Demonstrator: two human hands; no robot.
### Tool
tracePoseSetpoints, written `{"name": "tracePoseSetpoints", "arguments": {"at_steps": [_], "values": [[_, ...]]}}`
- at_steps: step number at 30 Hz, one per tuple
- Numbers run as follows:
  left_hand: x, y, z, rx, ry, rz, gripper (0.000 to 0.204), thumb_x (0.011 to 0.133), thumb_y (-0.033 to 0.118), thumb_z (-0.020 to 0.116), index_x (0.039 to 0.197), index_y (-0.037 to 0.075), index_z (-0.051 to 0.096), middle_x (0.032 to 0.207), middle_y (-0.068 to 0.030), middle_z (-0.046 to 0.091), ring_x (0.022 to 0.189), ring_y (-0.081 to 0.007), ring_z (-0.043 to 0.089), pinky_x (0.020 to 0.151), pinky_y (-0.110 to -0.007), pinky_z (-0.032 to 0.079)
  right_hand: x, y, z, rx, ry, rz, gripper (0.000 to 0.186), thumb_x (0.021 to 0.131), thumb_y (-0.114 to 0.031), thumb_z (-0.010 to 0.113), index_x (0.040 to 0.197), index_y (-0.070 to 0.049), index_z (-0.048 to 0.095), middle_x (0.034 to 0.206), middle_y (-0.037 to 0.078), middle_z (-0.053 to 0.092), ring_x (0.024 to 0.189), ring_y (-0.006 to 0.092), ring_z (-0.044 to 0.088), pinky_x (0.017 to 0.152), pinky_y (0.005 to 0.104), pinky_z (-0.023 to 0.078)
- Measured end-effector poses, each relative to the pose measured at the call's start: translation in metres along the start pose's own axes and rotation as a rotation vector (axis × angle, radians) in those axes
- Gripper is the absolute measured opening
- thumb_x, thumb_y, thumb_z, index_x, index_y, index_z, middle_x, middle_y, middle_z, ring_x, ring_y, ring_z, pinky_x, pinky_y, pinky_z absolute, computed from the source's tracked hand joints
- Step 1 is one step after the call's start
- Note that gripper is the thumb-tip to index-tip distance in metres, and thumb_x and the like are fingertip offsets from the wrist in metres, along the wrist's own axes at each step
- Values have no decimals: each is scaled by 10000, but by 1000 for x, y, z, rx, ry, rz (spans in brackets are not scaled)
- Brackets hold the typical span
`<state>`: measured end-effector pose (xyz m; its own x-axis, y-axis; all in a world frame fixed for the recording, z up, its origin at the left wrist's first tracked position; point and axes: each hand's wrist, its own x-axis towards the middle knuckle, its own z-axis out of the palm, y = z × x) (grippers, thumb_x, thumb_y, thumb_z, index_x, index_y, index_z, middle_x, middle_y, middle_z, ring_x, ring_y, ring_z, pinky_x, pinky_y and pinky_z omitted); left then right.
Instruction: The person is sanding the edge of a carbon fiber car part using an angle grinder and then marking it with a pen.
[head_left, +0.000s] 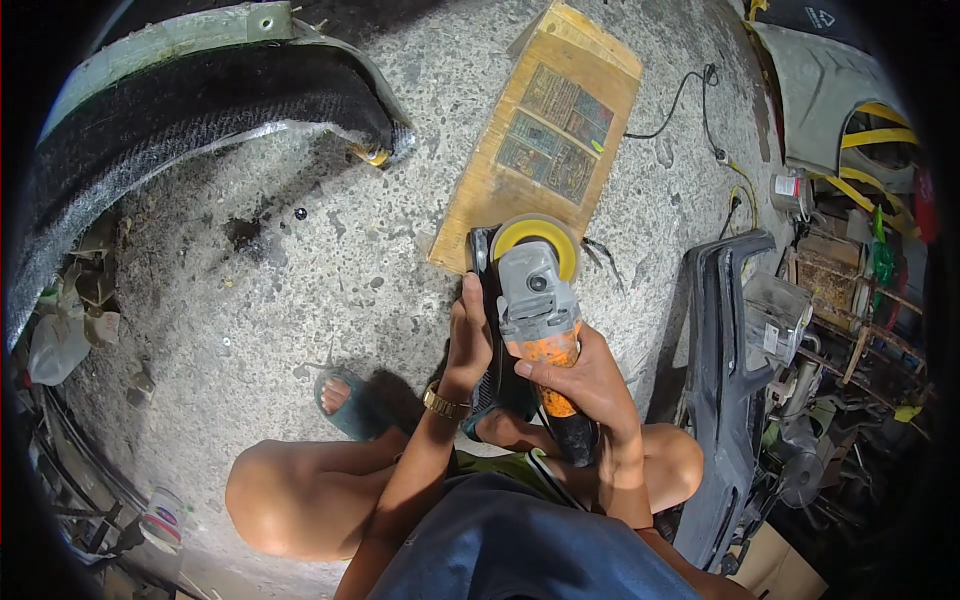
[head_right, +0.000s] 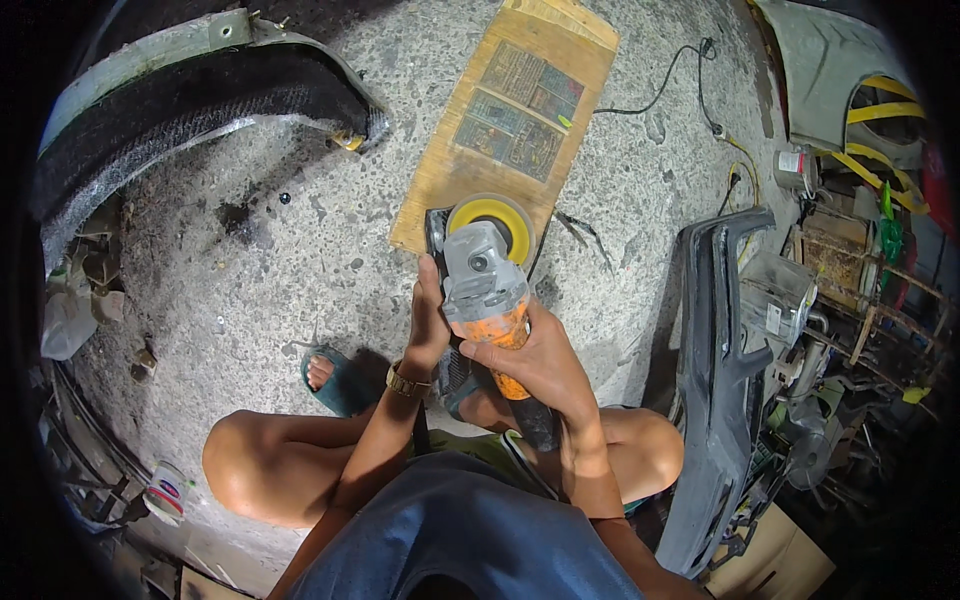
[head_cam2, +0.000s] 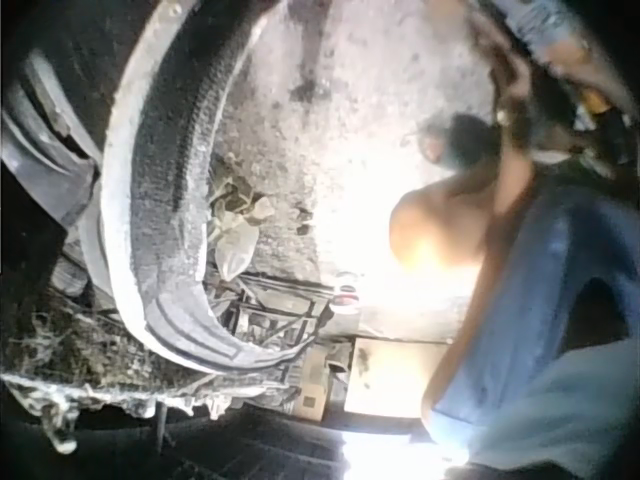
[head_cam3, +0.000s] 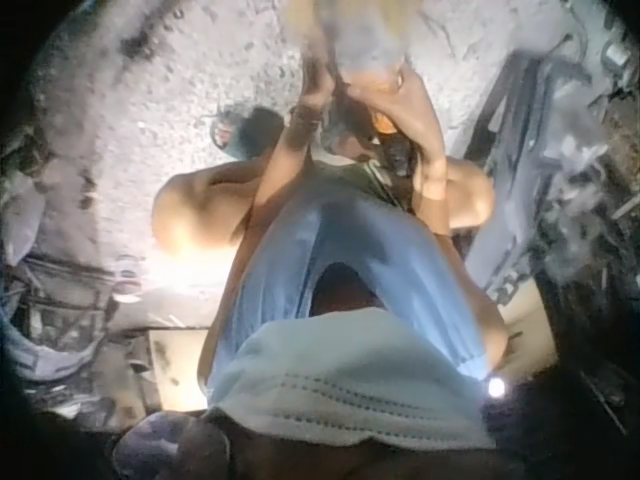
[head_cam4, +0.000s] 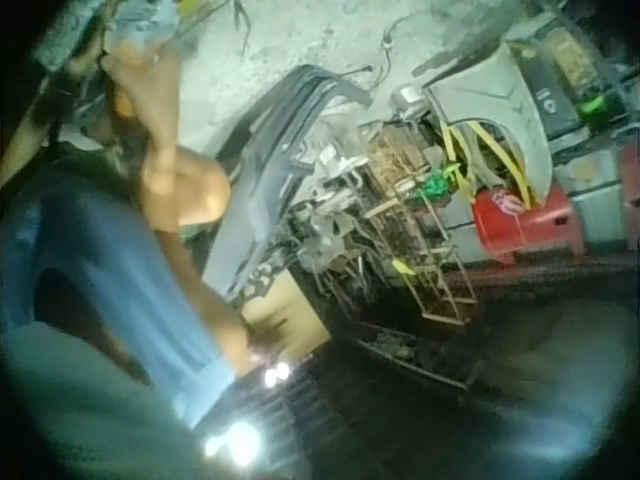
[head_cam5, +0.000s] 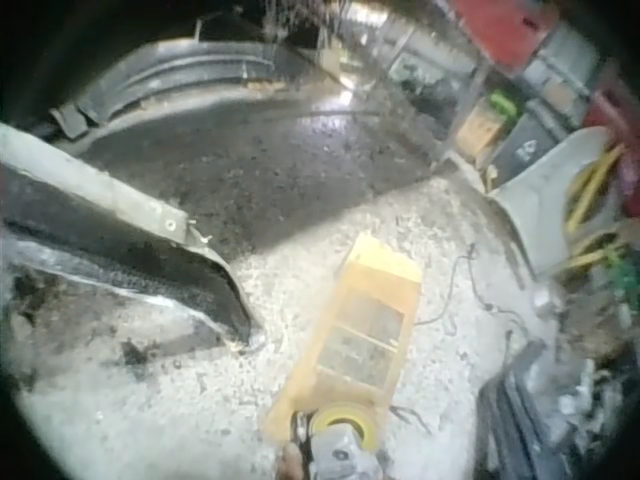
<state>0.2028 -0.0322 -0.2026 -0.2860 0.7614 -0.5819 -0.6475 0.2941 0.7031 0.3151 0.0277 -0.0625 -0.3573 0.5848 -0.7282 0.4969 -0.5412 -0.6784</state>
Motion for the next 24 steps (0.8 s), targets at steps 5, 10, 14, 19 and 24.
{"name": "tracePoseSetpoints", "arguments": {"at_steps": [5, 10, 14, 19, 24], "values": [[-1, 6, -1, 19, -58, -37, 754, 1072, 573, 220, 1127, -56, 632, 960, -151, 716, 863, -203, 676, 781, -339, 532, 1, -3, 2, -9, -4, 6, 607, 777, -173, 885, 1246, 53, 573, 1133, 96, 688, 1018, 141, 635, 921, 313, 512], [-3, 10, -2, 15, -82, -18, 759, 1074, 570, 207, 1134, -54, 635, 966, -150, 717, 868, -206, 682, 784, -344, 535, 1, -3, 3, 27, -20, -12, 622, 782, -172, 881, 1270, 51, 567, 1150, 98, 683, 1036, 144, 632, 924, 311, 509], [-4, 15, -2, 60, -117, -27, 750, 1074, 570, 222, 1151, -53, 633, 999, -147, 715, 898, -199, 674, 805, -342, 530, 1, -2, 2, -2, -10, -32, 618, 783, -170, 880, 1271, 47, 569, 1149, 97, 684, 1035, 143, 634, 922, 309, 511], [-1, 3, -4, -29, -50, -54, 728, 1077, 560, 253, 1180, -59, 622, 1051, -135, 706, 949, -184, 653, 842, -338, 515, -2, -7, -1, 5, -15, -1, 610, 786, -171, 878, 1263, 51, 568, 1138, 98, 688, 1022, 145, 641, 910, 310, 519], [-5, 14, 1, -57, -64, -44, 721, 1078, 559, 263, 1207, -58, 613, 1068, -121, 701, 947, -178, 654, 838, -338, 520, -1, -3, -1, 15, -6, 5, 621, 780, -179, 883, 1263, 52, 568, 1141, 102, 688, 1022, 148, 641, 909, 314, 519]]}}
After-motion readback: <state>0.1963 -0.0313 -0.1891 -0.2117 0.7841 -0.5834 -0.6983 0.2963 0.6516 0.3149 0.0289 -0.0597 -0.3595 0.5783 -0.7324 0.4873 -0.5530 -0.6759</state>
